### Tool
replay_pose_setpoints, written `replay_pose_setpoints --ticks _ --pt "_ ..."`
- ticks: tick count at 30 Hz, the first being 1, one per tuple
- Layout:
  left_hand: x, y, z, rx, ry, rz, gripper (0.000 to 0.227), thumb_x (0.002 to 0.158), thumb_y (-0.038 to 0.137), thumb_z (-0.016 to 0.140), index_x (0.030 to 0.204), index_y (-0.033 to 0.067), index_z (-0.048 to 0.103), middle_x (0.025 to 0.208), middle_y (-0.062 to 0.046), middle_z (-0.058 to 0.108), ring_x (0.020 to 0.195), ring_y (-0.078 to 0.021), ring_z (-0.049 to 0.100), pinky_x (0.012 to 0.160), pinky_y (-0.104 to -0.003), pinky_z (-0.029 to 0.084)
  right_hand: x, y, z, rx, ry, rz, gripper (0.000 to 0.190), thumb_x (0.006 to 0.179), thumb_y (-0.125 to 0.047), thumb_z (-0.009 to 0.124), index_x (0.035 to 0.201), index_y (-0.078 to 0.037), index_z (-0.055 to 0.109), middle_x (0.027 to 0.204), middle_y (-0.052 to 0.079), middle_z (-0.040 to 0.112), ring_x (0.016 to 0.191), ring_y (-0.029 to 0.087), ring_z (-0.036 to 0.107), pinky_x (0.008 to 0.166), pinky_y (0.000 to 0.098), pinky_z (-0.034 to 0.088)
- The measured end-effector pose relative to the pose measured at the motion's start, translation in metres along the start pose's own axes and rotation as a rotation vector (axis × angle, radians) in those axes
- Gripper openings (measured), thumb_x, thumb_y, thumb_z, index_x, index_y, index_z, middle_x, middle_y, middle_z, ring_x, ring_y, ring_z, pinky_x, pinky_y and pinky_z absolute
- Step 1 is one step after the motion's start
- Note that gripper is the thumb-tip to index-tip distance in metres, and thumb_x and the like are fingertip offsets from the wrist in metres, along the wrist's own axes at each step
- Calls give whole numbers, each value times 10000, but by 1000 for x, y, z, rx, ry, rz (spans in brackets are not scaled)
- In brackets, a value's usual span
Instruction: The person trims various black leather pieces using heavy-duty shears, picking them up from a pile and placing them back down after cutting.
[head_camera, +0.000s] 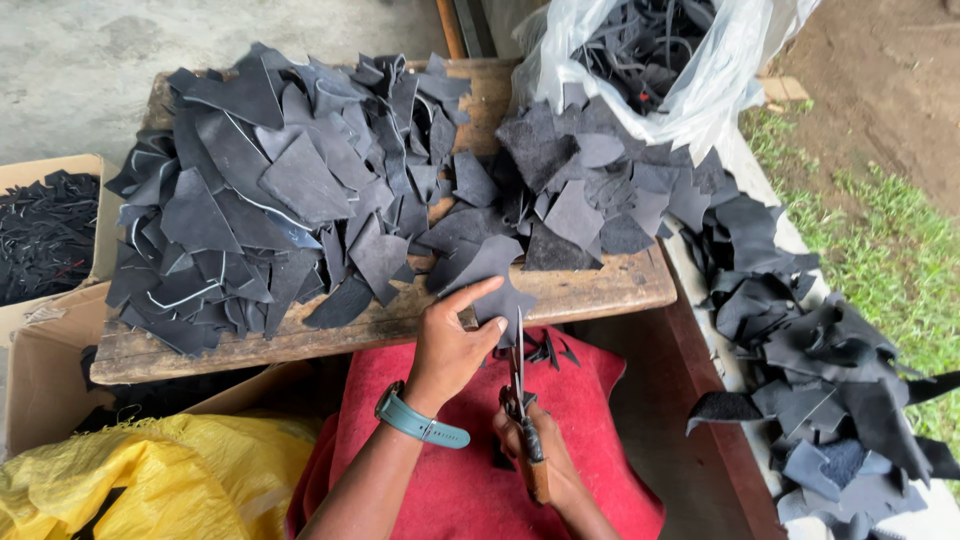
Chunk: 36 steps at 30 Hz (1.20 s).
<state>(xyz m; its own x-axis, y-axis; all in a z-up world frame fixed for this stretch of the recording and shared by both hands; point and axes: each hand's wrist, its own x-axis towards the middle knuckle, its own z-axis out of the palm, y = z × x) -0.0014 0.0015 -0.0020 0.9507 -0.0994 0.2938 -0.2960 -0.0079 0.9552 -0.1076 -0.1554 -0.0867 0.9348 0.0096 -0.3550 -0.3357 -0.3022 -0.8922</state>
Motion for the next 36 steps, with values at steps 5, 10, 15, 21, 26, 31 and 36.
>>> replay_pose_setpoints --ticks 5,10,15,21,26,31,36 --pt "-5 -4 -1 23 -29 14 442 840 -30 722 1280 -21 680 1226 -131 746 1127 -144 677 1012 -296 529 -1 14 11 53 84 93 298 932 -281 651 726 -75 588 547 2 552 481 103 515 455 297 422" --pt "-6 -7 1 66 -35 -27 453 835 -29 738 1284 -4 683 1220 -126 748 1099 -143 686 979 -296 547 -2 31 21 310 42 -8 306 953 -220 640 700 -71 555 572 -30 485 470 74 445 410 279 357" --pt "-13 -7 3 -15 -51 -122 493 836 -35 719 1322 11 650 1267 -99 713 1077 -116 685 887 -268 591 -3 22 19 222 14 93 304 937 -244 658 716 -71 543 528 4 500 432 105 485 406 291 394" --pt "-32 -7 11 32 -88 -181 492 841 -23 734 1326 22 667 1198 -103 752 927 -77 658 737 -243 587 6 13 4 144 39 -66 186 933 -241 622 823 -98 575 601 -33 559 510 71 533 453 269 451" --pt "-34 -5 19 37 -97 -110 496 843 -22 738 1331 10 655 1233 -103 737 990 -70 670 779 -231 594 7 25 12 338 57 9 276 982 -209 609 763 -46 572 559 0 502 434 93 472 395 279 375" --pt "-26 14 10 136 -12 86 538 791 12 779 1309 -5 636 1236 -133 677 1091 -195 645 935 -314 537 2 32 8 369 -22 -93 251 973 -167 566 745 -62 561 548 6 530 388 98 494 376 269 396" --pt "-12 13 2 192 -73 136 455 799 10 768 1247 4 682 1226 -136 691 1146 -250 676 1003 -338 518 -9 28 2 340 -62 -78 320 993 -180 583 701 -59 531 555 -1 536 393 89 497 372 268 390"
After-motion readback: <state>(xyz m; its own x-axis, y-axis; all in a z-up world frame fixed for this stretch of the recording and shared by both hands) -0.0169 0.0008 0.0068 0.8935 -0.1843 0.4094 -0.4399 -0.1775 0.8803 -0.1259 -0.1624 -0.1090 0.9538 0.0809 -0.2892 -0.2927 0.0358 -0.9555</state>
